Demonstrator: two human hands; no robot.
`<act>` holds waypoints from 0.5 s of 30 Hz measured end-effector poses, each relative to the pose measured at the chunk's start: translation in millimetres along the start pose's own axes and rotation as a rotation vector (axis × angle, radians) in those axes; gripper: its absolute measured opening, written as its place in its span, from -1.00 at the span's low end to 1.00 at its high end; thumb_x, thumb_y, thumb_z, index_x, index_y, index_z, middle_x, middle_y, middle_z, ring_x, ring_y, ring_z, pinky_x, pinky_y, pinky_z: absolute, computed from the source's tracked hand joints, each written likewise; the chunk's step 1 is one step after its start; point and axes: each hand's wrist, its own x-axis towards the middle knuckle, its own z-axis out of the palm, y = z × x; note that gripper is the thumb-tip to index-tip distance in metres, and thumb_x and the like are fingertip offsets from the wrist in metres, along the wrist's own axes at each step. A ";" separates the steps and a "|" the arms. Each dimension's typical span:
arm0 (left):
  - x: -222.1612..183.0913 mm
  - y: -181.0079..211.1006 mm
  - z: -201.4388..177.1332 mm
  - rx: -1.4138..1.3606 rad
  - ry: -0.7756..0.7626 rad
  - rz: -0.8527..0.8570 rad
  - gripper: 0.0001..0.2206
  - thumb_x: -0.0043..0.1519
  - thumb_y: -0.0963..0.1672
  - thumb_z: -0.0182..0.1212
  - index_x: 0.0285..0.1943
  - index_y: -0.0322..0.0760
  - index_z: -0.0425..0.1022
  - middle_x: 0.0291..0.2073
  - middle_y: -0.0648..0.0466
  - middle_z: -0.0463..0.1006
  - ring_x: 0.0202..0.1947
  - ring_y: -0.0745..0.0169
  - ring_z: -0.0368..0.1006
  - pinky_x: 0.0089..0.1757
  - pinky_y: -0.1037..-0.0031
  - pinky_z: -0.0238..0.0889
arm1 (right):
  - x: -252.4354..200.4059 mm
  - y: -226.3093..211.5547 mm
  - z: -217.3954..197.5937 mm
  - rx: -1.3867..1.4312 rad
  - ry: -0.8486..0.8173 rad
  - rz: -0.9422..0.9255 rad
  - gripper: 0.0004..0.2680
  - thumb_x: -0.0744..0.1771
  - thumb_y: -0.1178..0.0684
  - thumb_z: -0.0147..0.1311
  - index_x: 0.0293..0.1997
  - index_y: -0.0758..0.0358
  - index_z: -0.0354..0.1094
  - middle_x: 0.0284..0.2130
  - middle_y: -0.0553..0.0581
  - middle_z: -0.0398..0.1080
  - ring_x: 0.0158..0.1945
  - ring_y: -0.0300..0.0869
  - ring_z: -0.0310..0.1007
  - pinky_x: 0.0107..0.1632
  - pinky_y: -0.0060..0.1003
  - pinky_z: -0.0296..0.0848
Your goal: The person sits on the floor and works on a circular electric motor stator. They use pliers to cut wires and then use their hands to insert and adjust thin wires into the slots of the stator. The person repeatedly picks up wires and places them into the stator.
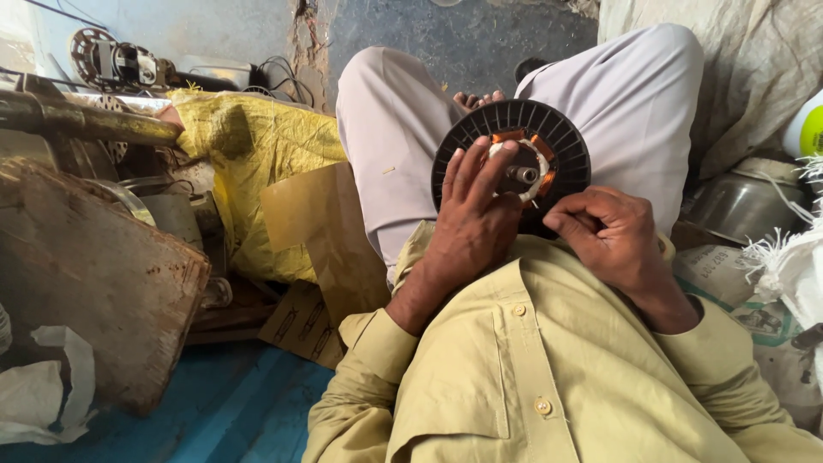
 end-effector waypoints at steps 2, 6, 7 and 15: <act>-3.8 -5.4 -1.5 -0.194 0.099 -0.047 -0.86 0.21 -0.19 0.35 -0.07 -0.23 0.57 0.48 -0.14 0.10 0.54 -0.29 -0.03 0.42 -0.06 0.00 | -0.6 -0.5 -3.3 0.200 0.024 0.040 -0.93 0.34 0.13 0.30 -0.19 0.26 0.53 -0.48 -0.01 0.40 -0.49 -0.43 0.20 -0.42 -0.44 0.19; -13.9 -23.8 -3.3 -0.398 0.329 -0.223 -0.82 0.25 -0.28 0.32 -0.02 -0.26 0.53 0.46 -0.14 0.22 0.43 -0.15 0.24 0.35 0.10 0.20 | 12.1 3.9 -11.1 0.191 0.072 -0.043 -0.93 0.40 0.11 0.22 -0.07 0.20 0.51 -0.30 -0.02 0.50 -0.29 -0.42 0.42 -0.24 -0.44 0.38; -15.6 -27.7 -2.9 -0.378 0.377 -0.276 -0.82 0.27 -0.31 0.29 -0.02 -0.25 0.54 0.46 -0.12 0.28 0.38 -0.09 0.35 0.32 0.16 0.26 | 18.5 4.8 -10.3 0.111 0.040 -0.041 -0.90 0.37 0.11 0.26 -0.05 0.22 0.52 -0.39 -0.02 0.45 -0.37 -0.41 0.35 -0.31 -0.42 0.31; -19.0 -24.5 3.7 -0.524 0.368 -0.353 -0.83 0.26 -0.28 0.30 -0.02 -0.25 0.56 0.43 -0.15 0.26 0.39 -0.11 0.38 0.28 0.18 0.36 | 38.5 -8.7 12.4 -0.168 -0.159 -0.037 -0.77 0.26 0.11 0.37 -0.02 0.22 0.57 -0.67 0.11 0.24 -0.62 -0.22 0.17 -0.50 -0.30 0.19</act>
